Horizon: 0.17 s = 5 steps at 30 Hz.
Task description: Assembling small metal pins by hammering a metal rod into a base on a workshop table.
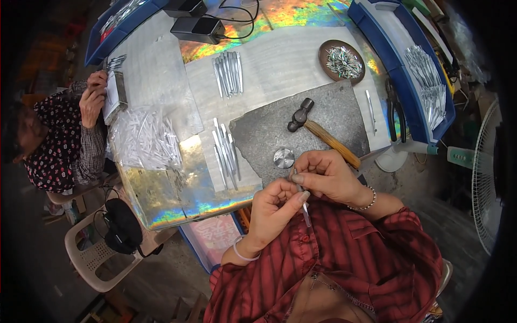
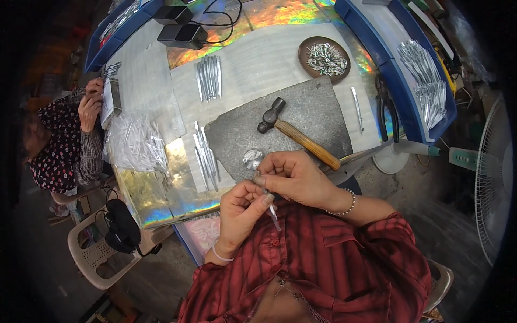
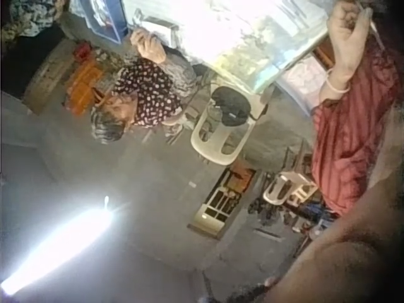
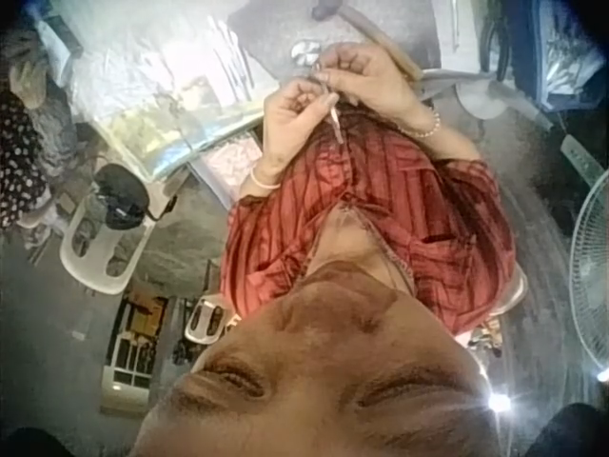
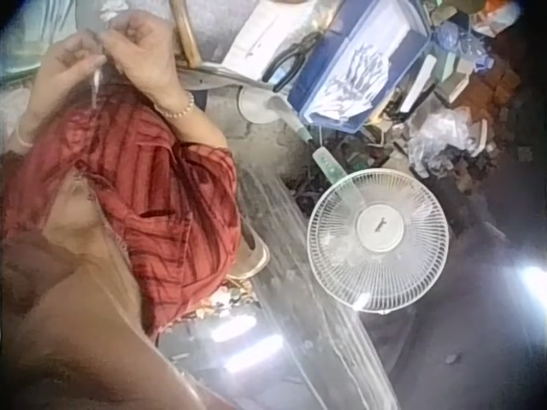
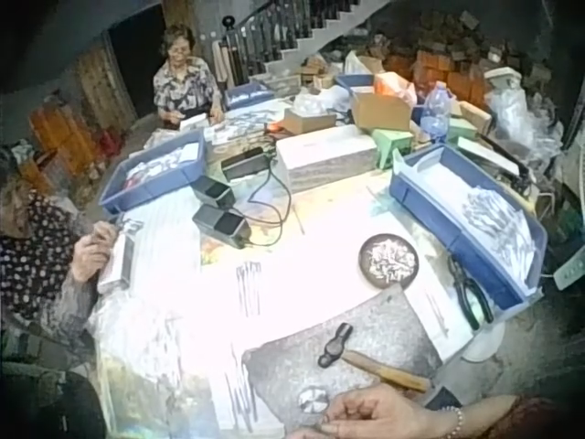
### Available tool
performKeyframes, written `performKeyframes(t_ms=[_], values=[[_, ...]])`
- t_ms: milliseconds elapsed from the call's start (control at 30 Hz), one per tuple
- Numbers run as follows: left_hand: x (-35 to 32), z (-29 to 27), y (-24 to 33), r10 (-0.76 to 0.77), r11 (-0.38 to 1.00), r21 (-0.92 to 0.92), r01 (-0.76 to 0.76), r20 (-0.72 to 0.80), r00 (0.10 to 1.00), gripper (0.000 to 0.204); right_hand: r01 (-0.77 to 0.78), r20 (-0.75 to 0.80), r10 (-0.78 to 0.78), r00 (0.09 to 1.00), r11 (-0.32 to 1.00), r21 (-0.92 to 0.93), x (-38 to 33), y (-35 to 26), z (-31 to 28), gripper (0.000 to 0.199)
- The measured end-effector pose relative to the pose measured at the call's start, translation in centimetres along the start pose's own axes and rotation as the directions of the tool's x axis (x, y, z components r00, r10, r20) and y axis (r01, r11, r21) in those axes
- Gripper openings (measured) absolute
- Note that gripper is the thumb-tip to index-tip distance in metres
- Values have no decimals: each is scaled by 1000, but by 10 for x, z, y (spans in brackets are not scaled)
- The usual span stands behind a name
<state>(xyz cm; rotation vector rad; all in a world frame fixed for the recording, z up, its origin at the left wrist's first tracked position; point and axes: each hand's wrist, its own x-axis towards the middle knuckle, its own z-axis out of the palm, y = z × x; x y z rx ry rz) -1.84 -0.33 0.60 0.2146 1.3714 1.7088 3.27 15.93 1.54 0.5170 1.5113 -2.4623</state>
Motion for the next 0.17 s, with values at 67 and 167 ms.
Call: performKeyframes(t_ms=[67,167], values=[[1,-1,0,1,1000,-16,-1,9,1000,8,-1,-6,1,1000,1000,-9,1,-1,0,7],[2,-2,1,6,1000,-18,-6,19,1000,7,-2,9,3,1000,1000,-11,3,0,0,7]])
